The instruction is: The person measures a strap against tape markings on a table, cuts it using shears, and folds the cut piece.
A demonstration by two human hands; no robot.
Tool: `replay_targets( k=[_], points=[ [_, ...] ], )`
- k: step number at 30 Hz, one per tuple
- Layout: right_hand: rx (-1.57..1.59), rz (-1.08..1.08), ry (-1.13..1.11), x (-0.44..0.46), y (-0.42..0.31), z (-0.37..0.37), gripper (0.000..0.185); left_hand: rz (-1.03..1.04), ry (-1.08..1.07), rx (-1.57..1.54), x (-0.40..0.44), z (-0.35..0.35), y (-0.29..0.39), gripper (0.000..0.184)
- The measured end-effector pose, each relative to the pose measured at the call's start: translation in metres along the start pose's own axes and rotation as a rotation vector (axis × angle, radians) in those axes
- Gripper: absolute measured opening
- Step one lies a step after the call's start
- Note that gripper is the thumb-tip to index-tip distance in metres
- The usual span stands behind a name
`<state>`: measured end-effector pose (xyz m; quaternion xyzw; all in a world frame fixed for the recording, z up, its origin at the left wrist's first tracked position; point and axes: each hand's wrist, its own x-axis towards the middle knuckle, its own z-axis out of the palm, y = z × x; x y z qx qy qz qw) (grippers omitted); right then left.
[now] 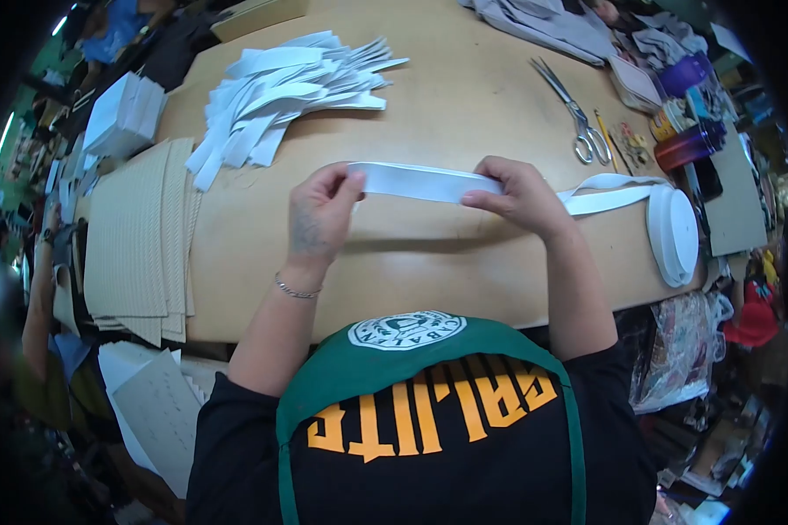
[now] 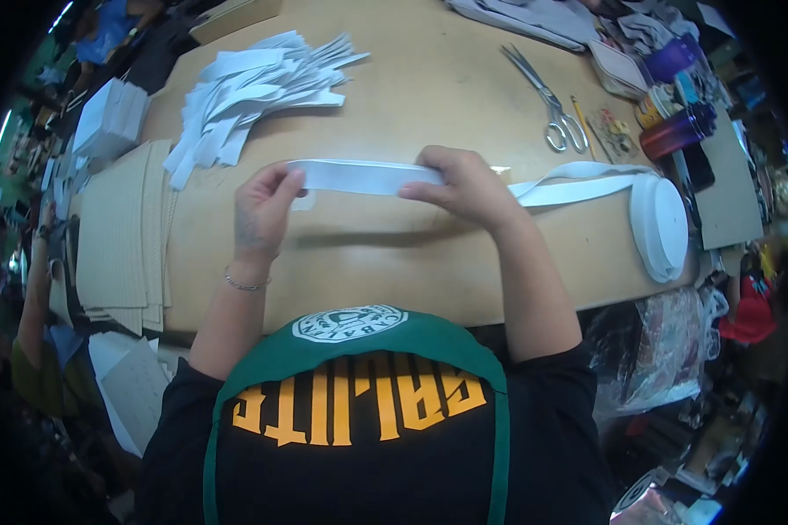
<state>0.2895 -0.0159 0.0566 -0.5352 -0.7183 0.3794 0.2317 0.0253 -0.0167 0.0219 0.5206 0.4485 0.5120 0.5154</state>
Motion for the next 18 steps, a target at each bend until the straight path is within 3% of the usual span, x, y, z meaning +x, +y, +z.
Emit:
replay_targets(
  k=[4, 10, 14, 17, 18],
  points=[
    [-0.148, 0.103, 0.023, -0.027, 0.05, -0.053, 0.034, -0.176, 0.085, -0.064, 0.0, -0.004, -0.011, 0.015],
    [-0.276, 0.478, -0.02, -0.048, 0.097, -0.092, 0.037, -0.309, 0.051, -0.015, -0.016, 0.005, -0.034, 0.011],
    [-0.511, 0.547, -0.015, -0.044, 0.104, -0.079, 0.038, -0.413, 0.02, 0.113, -0.023, 0.016, -0.036, 0.011],
    [-0.807, 0.444, 0.136, -0.037, 0.09, -0.064, 0.03, -0.411, 0.033, 0.157, -0.021, 0.017, -0.042, 0.012],
    [-0.79, 0.313, 0.228, -0.033, 0.085, -0.053, 0.028, -0.403, 0.042, 0.15, -0.02, 0.016, -0.043, 0.012]
  ],
)
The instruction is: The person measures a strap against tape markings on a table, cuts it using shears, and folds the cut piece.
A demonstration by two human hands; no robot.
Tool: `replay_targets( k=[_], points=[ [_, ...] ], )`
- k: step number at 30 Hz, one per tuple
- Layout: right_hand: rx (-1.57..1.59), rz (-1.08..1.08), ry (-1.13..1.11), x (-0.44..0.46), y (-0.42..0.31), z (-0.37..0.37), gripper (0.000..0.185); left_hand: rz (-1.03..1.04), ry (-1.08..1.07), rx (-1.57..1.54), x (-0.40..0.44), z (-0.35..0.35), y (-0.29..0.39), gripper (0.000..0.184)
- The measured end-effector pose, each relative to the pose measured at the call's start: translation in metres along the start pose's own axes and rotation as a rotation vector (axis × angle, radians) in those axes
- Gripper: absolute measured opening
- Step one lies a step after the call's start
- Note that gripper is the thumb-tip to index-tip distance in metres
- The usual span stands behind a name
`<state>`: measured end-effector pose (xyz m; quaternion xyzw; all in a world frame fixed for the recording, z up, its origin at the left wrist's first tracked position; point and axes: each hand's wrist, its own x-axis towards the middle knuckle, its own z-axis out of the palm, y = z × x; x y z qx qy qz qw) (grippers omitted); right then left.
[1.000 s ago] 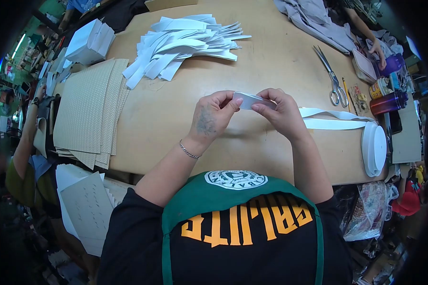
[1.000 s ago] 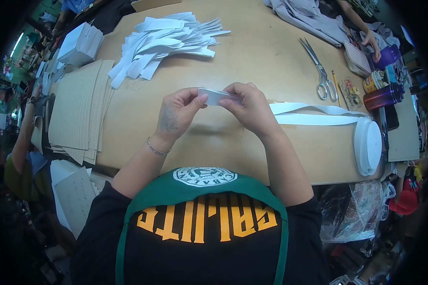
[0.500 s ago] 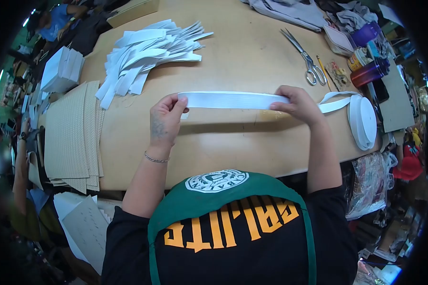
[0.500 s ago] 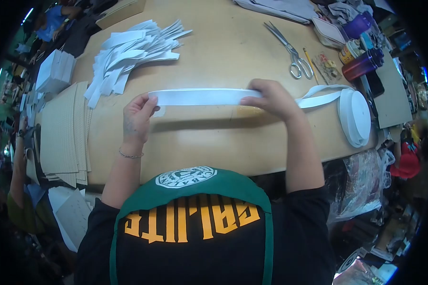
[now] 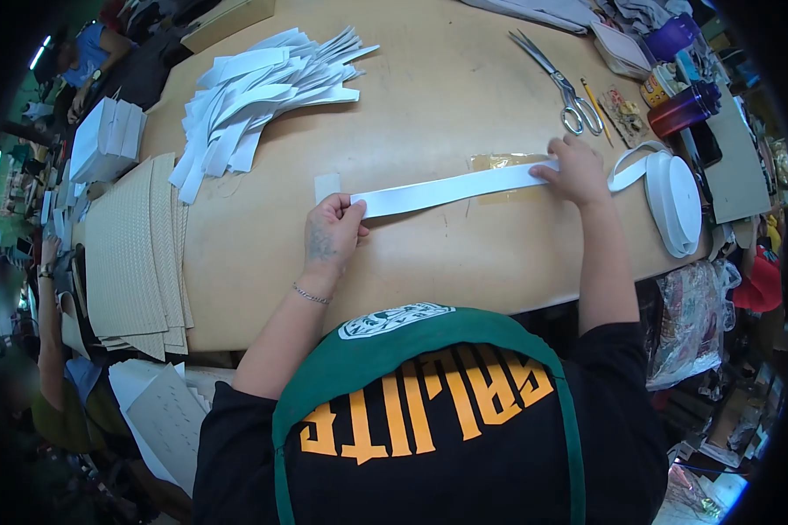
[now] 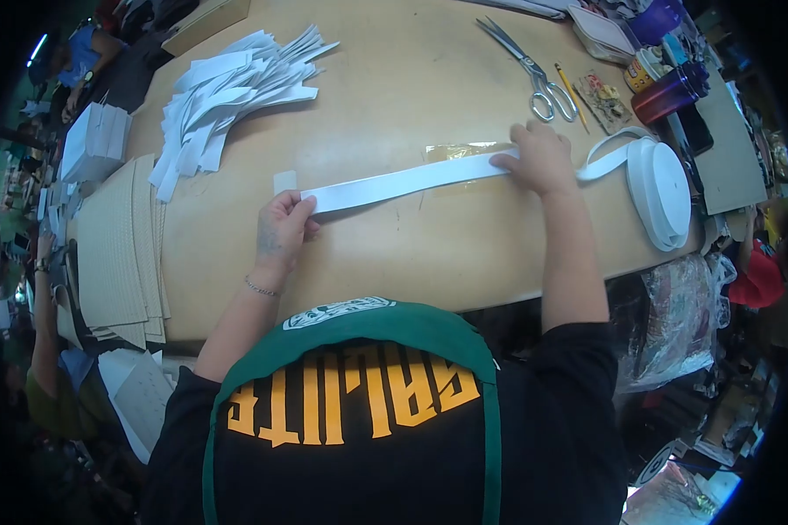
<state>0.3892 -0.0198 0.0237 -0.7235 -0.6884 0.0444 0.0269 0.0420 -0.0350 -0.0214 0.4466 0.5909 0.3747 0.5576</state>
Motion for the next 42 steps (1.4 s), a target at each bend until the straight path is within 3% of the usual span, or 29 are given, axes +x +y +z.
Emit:
replay_targets(
  k=[2, 4, 6, 12, 17, 28, 35, 42],
  points=[
    [0.101, -0.161, 0.252, -0.003, -0.039, 0.011, 0.029, 0.0, 0.004, -0.019, 0.002, 0.0, 0.001, 0.012],
    [0.485, -0.47, 0.335, -0.017, -0.109, 0.029, 0.03, -0.019, 0.004, -0.04, 0.0, 0.001, 0.005, 0.012],
    [0.599, -0.741, 0.329, -0.016, -0.153, 0.052, 0.029, -0.038, -0.005, -0.075, 0.0, 0.0, 0.007, 0.012],
    [0.884, -0.708, 0.123, -0.004, -0.171, 0.079, 0.024, -0.046, -0.079, -0.115, 0.0, -0.008, 0.007, 0.013],
    [0.927, -0.626, 0.147, -0.005, -0.172, 0.079, 0.026, -0.021, -0.15, -0.277, 0.001, -0.008, 0.008, 0.018],
    [0.966, -0.59, 0.187, -0.009, -0.172, 0.076, 0.03, 0.022, -0.098, -0.288, 0.006, -0.006, 0.006, 0.021],
    [0.873, -0.653, 0.251, -0.008, -0.173, 0.076, 0.03, -0.004, -0.107, -0.112, 0.006, -0.008, 0.002, 0.021],
    [0.825, -0.727, 0.332, -0.006, -0.176, 0.075, 0.029, -0.038, -0.102, -0.164, 0.003, -0.006, 0.007, 0.021]
  ],
)
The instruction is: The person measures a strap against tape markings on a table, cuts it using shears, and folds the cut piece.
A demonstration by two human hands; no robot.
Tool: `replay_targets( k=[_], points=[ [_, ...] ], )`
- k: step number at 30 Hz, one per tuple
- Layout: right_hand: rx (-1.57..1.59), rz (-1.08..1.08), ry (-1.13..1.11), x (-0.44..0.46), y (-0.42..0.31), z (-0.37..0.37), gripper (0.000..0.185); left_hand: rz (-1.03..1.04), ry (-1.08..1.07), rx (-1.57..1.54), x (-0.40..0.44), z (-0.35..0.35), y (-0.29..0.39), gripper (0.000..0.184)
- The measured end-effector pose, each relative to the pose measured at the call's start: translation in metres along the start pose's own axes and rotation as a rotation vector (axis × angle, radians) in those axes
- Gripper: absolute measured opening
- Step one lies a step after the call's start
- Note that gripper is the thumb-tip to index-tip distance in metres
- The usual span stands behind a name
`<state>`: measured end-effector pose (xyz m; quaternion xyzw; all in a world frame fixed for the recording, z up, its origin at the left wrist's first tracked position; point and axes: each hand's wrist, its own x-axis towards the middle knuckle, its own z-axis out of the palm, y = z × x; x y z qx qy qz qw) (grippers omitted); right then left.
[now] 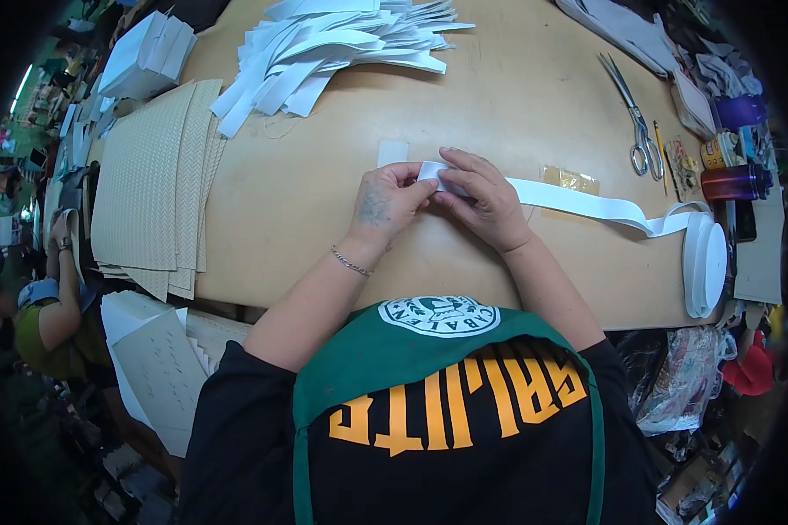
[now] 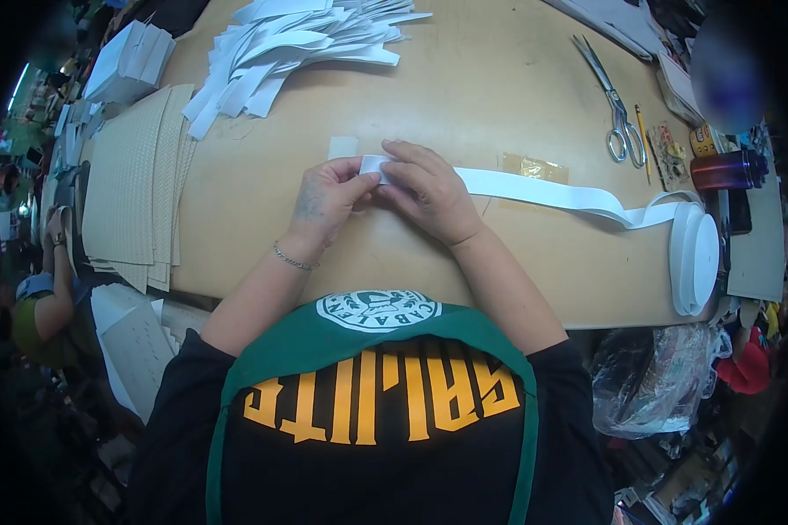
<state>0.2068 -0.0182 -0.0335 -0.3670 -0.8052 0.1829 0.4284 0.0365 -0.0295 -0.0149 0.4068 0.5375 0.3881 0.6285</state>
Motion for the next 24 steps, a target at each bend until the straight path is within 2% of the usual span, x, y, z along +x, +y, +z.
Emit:
replay_targets(
  k=[11, 20, 24],
  points=[
    [0.034, -0.03, -0.052, 0.009, 0.005, 0.003, 0.028, -0.033, 0.011, -0.086, 0.003, -0.004, 0.003, 0.02],
    [-0.004, 0.002, -0.093, 0.012, 0.01, 0.005, 0.025, -0.009, 0.05, 0.02, 0.005, -0.011, 0.008, 0.025],
    [-0.08, 0.01, -0.182, 0.022, 0.012, 0.006, 0.022, 0.41, 0.271, 0.442, 0.019, -0.043, -0.012, 0.021]
  ],
)
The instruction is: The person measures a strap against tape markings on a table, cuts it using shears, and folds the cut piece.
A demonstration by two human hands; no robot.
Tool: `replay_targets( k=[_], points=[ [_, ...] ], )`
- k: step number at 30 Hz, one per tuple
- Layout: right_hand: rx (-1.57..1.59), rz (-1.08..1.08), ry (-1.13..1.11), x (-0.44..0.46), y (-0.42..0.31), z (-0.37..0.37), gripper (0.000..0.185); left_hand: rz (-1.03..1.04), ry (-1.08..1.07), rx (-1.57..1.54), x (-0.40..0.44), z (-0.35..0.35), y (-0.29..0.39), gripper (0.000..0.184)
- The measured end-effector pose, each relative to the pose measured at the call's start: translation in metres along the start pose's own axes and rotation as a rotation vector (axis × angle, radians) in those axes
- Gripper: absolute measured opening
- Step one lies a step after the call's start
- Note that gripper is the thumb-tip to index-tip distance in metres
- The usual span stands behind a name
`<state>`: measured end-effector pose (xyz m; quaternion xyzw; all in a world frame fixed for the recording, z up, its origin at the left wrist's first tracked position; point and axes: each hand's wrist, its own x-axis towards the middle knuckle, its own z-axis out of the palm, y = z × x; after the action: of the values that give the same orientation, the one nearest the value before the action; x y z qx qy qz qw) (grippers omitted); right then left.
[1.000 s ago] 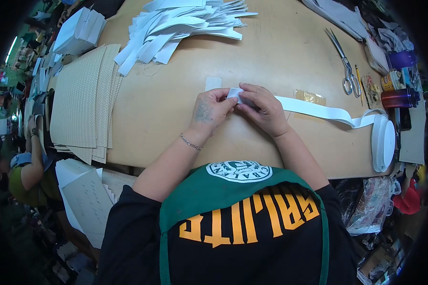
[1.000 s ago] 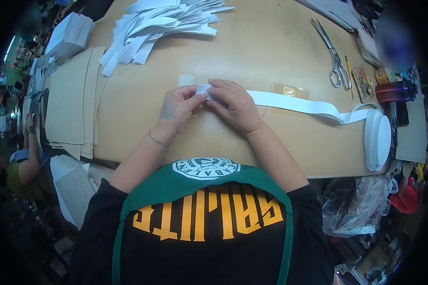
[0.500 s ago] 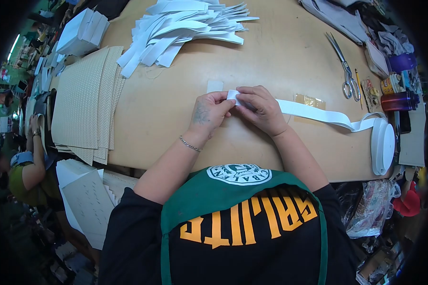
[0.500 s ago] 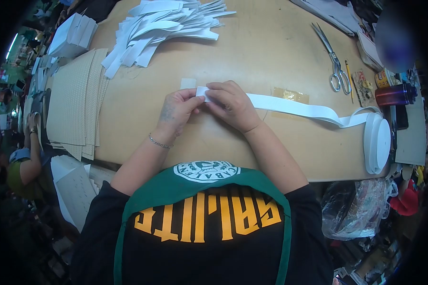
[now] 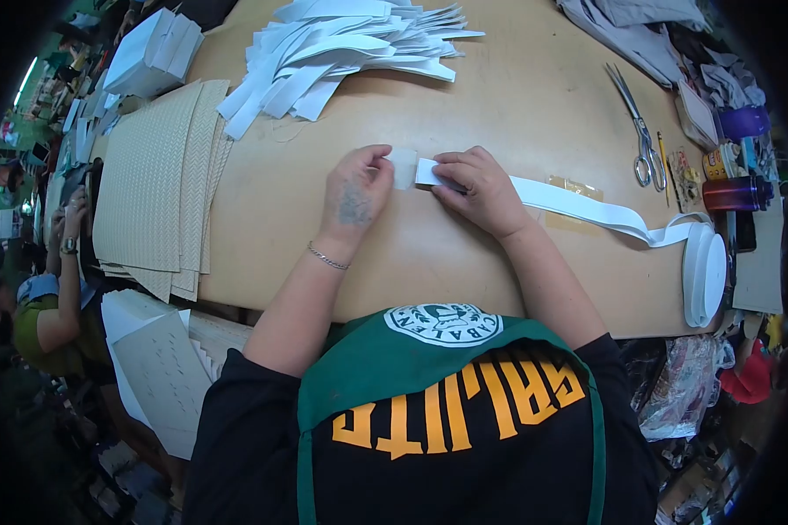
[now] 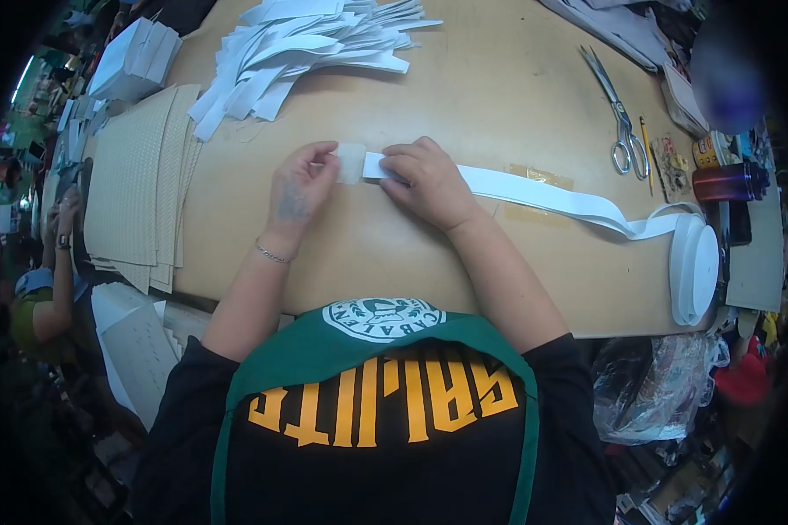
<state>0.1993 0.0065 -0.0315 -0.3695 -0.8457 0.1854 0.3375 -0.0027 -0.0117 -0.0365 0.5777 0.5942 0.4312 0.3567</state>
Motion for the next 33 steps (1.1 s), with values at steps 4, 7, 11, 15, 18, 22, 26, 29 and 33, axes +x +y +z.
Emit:
replay_targets(
  k=[4, 7, 11, 15, 18, 22, 26, 29, 33],
  points=[
    [-0.094, -0.041, -0.077, 0.005, 0.0, 0.001, 0.022, 0.218, 0.021, 0.119, -0.006, -0.012, 0.002, 0.015],
    [-0.217, -0.036, -0.151, 0.007, -0.007, -0.006, 0.021, 0.416, 0.012, 0.291, -0.012, -0.004, 0.001, 0.011],
    [-0.236, -0.055, -0.178, 0.011, -0.008, -0.007, 0.02, 0.475, -0.001, 0.418, -0.015, 0.002, 0.008, 0.01],
    [-0.222, -0.04, -0.18, 0.012, -0.007, -0.006, 0.019, 0.479, 0.009, 0.417, -0.014, 0.003, 0.005, 0.011],
    [-0.216, -0.04, -0.186, 0.013, -0.008, -0.007, 0.02, 0.497, 0.013, 0.455, -0.014, 0.003, 0.007, 0.012],
    [-0.225, -0.059, -0.163, 0.013, -0.006, -0.005, 0.02, 0.522, 0.008, 0.53, -0.016, 0.003, 0.01, 0.013],
    [-0.247, -0.09, -0.129, 0.01, -0.006, 0.001, 0.023, 0.529, -0.008, 0.537, -0.015, 0.005, 0.006, 0.013],
    [-0.257, -0.116, -0.136, 0.011, -0.004, 0.0, 0.026, 0.553, -0.014, 0.549, -0.016, 0.005, 0.007, 0.013],
    [-0.269, -0.12, -0.133, 0.012, -0.005, -0.001, 0.027, 0.544, 0.005, 0.554, -0.017, 0.006, 0.007, 0.013]
  ],
)
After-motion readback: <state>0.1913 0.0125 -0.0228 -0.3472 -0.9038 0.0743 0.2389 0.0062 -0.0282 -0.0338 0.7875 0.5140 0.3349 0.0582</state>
